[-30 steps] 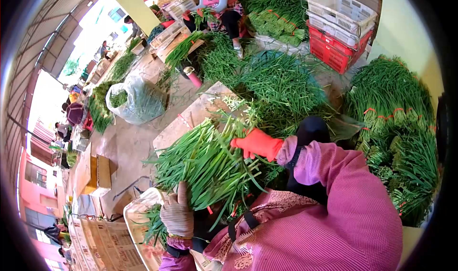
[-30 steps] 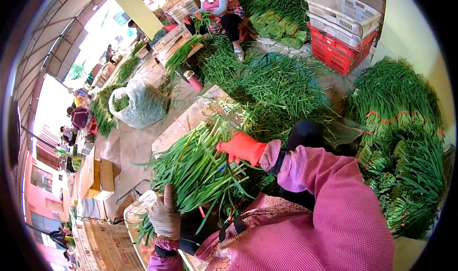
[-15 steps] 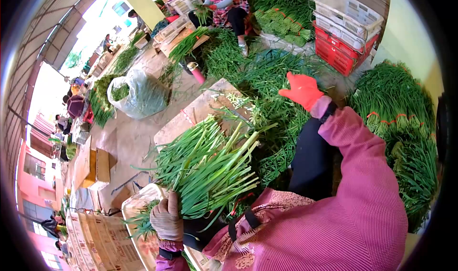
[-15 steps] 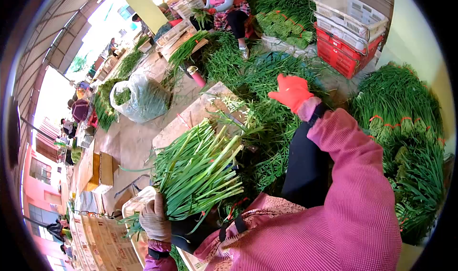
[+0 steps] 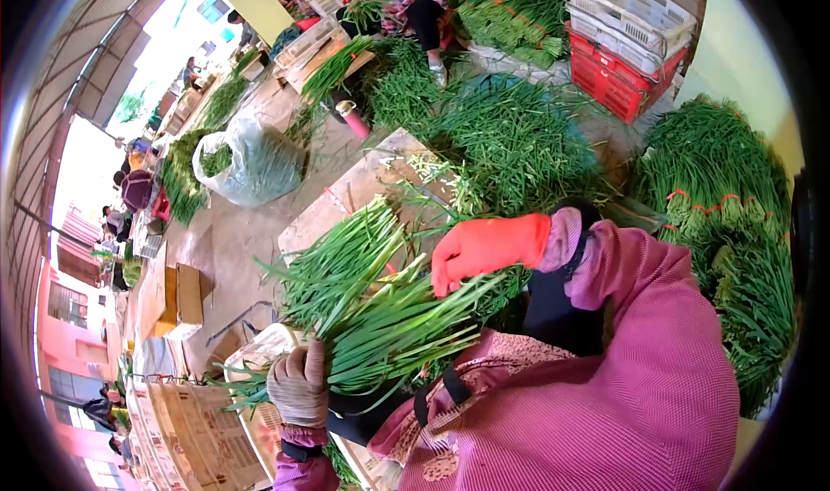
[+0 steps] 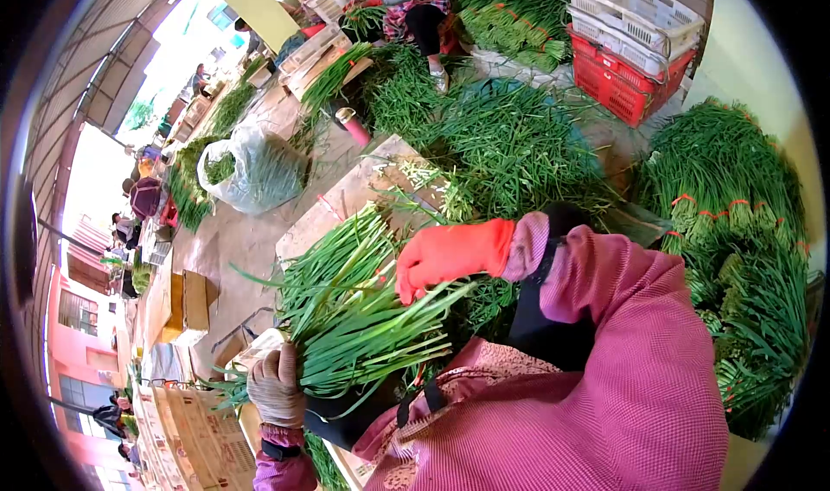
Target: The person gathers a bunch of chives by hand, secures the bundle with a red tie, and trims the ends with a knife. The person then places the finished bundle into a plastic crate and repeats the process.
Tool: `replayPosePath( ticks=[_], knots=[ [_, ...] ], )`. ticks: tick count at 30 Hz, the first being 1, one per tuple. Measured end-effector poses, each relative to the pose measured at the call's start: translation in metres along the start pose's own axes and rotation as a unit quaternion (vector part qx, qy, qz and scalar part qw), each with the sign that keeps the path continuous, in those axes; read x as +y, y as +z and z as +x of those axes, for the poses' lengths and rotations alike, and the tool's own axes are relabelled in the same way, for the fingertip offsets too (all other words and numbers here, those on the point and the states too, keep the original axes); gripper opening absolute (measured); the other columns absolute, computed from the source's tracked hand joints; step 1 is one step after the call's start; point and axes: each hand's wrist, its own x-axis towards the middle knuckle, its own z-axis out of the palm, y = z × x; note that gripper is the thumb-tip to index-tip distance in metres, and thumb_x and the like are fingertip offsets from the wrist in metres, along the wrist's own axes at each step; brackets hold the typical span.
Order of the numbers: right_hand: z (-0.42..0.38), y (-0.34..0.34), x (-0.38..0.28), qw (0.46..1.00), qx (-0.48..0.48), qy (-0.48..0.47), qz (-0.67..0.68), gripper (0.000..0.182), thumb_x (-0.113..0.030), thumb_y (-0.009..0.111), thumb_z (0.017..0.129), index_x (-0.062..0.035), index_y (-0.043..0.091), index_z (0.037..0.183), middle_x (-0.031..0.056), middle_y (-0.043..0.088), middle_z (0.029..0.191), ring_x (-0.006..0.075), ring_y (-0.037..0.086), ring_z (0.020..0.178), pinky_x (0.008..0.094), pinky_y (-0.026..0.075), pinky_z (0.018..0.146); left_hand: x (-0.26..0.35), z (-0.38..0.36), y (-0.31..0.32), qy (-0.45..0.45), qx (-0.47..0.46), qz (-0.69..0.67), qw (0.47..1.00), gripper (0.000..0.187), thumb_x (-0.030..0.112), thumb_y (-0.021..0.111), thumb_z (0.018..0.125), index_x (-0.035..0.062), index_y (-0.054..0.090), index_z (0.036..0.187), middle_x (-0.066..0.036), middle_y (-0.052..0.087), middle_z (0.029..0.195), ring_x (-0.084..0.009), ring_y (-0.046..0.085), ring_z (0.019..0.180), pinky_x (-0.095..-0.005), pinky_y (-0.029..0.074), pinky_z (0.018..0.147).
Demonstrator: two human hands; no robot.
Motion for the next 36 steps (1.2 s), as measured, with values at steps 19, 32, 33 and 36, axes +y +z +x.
replayPosePath(
  ticks=[19,32,33,36],
  knots=[
    [0.018,0.014,-0.039,0.996,-0.051,0.080,-0.001,0.038,-0.037,0.066,0.089,-0.0026,0.068,0.105,0.0070,0.070,0.093,0.0155,0.063,0.088,0.0314,0.048,0.077,-0.012,-0.007,0.000,0.017,0.024,0.012,0.999,0.053,0.009,0.065,0.079,0.0191,0.050,0.129,-0.005,0.057,0.099,-0.0269,0.058,0.085,-0.0425,0.049,0.073],
    [-0.076,-0.090,0.029,0.945,0.262,0.071,0.183,0.027,-0.029,0.057,0.095,-0.0033,0.064,0.090,0.0059,0.063,0.079,0.0124,0.061,0.073,0.0243,0.046,0.064,-0.027,-0.029,0.008,-0.041,0.036,-0.003,0.999,0.060,0.007,0.065,0.075,0.0136,0.050,0.133,-0.009,0.061,0.097,-0.0312,0.060,0.083,-0.0435,0.049,0.069],
    [-0.079,-0.108,0.056,0.958,0.204,0.189,0.066,0.037,-0.033,0.061,0.092,0.0000,0.062,0.107,0.0102,0.066,0.100,0.0169,0.063,0.090,0.0307,0.050,0.076,-0.026,-0.027,0.007,-0.075,0.007,-0.028,0.997,0.063,0.008,0.066,0.074,0.0137,0.049,0.135,-0.011,0.062,0.097,-0.0324,0.060,0.082,-0.0439,0.048,0.069],
    [-0.077,-0.077,0.065,0.815,0.292,0.256,-0.429,0.058,-0.036,0.065,0.087,0.0018,0.051,0.130,0.0175,0.057,0.129,0.0237,0.057,0.116,0.0366,0.048,0.091,-0.017,-0.011,0.003,-0.099,0.022,-0.084,0.991,0.073,0.011,0.070,0.071,0.0138,0.047,0.139,-0.015,0.061,0.096,-0.0361,0.062,0.082,-0.0446,0.049,0.069]
  ],
)
